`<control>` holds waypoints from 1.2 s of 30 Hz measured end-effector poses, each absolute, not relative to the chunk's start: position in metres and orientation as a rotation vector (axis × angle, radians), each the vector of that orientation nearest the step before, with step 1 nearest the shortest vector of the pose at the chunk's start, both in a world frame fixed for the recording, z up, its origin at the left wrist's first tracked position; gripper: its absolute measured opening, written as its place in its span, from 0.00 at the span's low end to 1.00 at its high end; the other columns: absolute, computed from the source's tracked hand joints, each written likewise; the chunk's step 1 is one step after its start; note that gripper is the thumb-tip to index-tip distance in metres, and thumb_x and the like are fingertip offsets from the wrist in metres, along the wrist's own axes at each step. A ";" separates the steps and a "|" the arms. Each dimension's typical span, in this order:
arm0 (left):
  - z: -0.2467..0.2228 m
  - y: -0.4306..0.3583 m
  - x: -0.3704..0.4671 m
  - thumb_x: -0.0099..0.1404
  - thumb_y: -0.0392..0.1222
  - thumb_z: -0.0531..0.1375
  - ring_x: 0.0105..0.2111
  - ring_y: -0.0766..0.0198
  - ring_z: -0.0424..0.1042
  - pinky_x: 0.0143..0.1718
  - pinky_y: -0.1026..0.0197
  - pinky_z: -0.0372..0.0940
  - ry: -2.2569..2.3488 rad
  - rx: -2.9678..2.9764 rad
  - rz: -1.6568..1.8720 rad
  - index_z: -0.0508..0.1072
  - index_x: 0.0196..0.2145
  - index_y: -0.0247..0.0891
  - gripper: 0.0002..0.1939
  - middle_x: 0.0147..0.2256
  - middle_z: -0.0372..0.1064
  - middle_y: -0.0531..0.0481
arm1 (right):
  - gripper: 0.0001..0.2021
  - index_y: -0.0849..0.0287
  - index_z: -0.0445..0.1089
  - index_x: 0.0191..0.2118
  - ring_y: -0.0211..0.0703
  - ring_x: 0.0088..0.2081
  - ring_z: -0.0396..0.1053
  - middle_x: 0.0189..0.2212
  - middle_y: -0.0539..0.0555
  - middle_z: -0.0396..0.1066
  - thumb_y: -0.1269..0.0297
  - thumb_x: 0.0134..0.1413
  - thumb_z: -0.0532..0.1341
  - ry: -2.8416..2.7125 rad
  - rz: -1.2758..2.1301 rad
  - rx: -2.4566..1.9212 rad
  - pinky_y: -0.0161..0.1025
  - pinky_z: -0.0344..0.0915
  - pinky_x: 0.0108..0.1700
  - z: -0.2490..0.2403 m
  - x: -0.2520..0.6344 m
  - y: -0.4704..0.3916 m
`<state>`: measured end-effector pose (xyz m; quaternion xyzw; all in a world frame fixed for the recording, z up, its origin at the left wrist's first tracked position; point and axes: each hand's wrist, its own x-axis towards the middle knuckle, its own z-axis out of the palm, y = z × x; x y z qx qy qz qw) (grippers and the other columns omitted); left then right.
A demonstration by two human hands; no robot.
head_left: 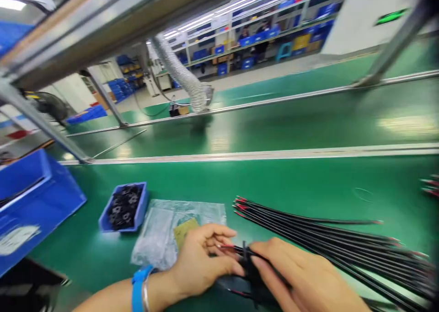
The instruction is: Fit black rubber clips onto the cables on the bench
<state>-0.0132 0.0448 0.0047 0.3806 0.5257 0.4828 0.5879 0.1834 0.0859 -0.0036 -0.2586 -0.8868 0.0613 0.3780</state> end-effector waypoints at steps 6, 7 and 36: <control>0.000 0.048 -0.017 0.42 0.44 0.77 0.26 0.70 0.72 0.31 0.69 0.64 1.148 0.817 1.012 0.76 0.33 0.35 0.22 0.27 0.76 0.52 | 0.10 0.58 0.68 0.42 0.40 0.26 0.66 0.27 0.50 0.68 0.70 0.67 0.50 -2.306 0.173 -0.691 0.37 0.61 0.27 0.004 0.179 0.085; 0.000 0.046 -0.016 0.43 0.44 0.76 0.26 0.71 0.71 0.31 0.69 0.64 1.158 0.843 1.015 0.76 0.33 0.35 0.21 0.26 0.75 0.52 | 0.10 0.58 0.68 0.41 0.40 0.26 0.65 0.26 0.50 0.68 0.71 0.66 0.50 -2.314 0.173 -0.694 0.37 0.60 0.27 0.003 0.178 0.084; 0.080 0.072 -0.222 0.61 0.49 0.62 0.36 0.49 0.75 0.35 0.57 0.66 2.658 1.863 0.244 0.80 0.39 0.38 0.14 0.34 0.78 0.47 | 0.06 0.56 0.69 0.34 0.49 0.34 0.72 0.31 0.52 0.71 0.72 0.60 0.56 -2.843 0.424 -1.055 0.43 0.64 0.34 0.004 0.192 0.093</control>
